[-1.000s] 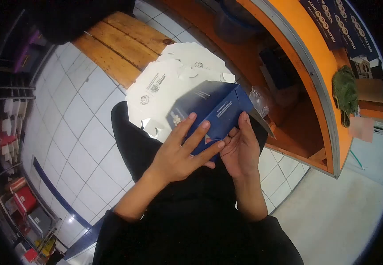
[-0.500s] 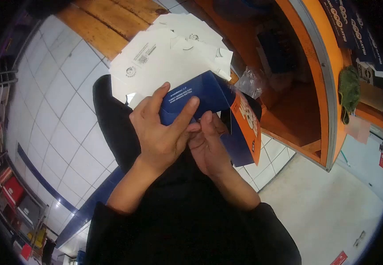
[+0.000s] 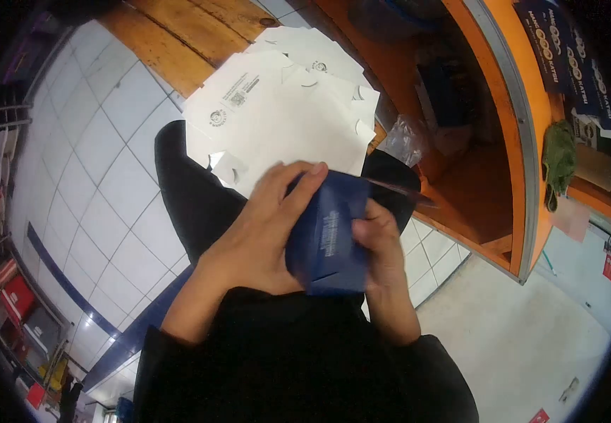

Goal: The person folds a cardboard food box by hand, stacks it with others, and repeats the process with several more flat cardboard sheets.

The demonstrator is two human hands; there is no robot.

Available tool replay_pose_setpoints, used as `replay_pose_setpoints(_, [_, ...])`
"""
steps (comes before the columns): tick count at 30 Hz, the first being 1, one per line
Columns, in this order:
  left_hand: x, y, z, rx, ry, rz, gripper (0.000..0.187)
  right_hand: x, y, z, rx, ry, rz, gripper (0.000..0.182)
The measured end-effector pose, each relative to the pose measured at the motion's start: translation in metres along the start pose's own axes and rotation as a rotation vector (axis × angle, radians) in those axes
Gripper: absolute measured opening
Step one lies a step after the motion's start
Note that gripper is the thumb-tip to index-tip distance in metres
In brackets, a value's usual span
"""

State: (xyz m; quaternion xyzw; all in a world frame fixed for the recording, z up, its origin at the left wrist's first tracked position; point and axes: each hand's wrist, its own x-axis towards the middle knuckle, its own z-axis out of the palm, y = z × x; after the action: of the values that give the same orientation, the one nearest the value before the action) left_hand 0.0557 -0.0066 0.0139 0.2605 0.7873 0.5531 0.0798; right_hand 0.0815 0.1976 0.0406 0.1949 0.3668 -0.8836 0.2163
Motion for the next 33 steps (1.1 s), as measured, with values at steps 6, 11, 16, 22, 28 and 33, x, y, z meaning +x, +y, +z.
replay_pose_setpoints(6, [-0.012,-0.025,0.032,-0.572,-0.162,-0.268,0.132,0.008,-0.013,-0.027,-0.031,0.088,-0.111,0.075])
replay_pose_setpoints(11, [-0.088,-0.100,0.065,-1.599,0.080,-0.863,0.080,0.005,-0.006,-0.009,-2.097,-0.628,-0.217,0.088])
replay_pose_setpoints(16, [-0.058,-0.063,0.049,-1.458,0.365,-0.954,0.065,0.000,0.003,-0.037,-2.151,-0.742,-0.218,0.059])
replay_pose_setpoints(22, [-0.037,-0.016,-0.025,0.091,-0.143,-0.178,0.066,0.008,-0.008,-0.042,-1.912,-0.569,-0.384,0.026])
replay_pose_setpoints(28, [-0.028,-0.028,-0.060,0.019,-0.096,-0.183,0.009,0.011,-0.027,-0.041,-1.587,-0.291,-0.274,0.012])
replay_pose_setpoints(33, [-0.029,-0.038,-0.044,-0.240,0.140,-0.220,0.012,0.014,-0.033,-0.037,-1.445,-0.084,-0.130,0.016])
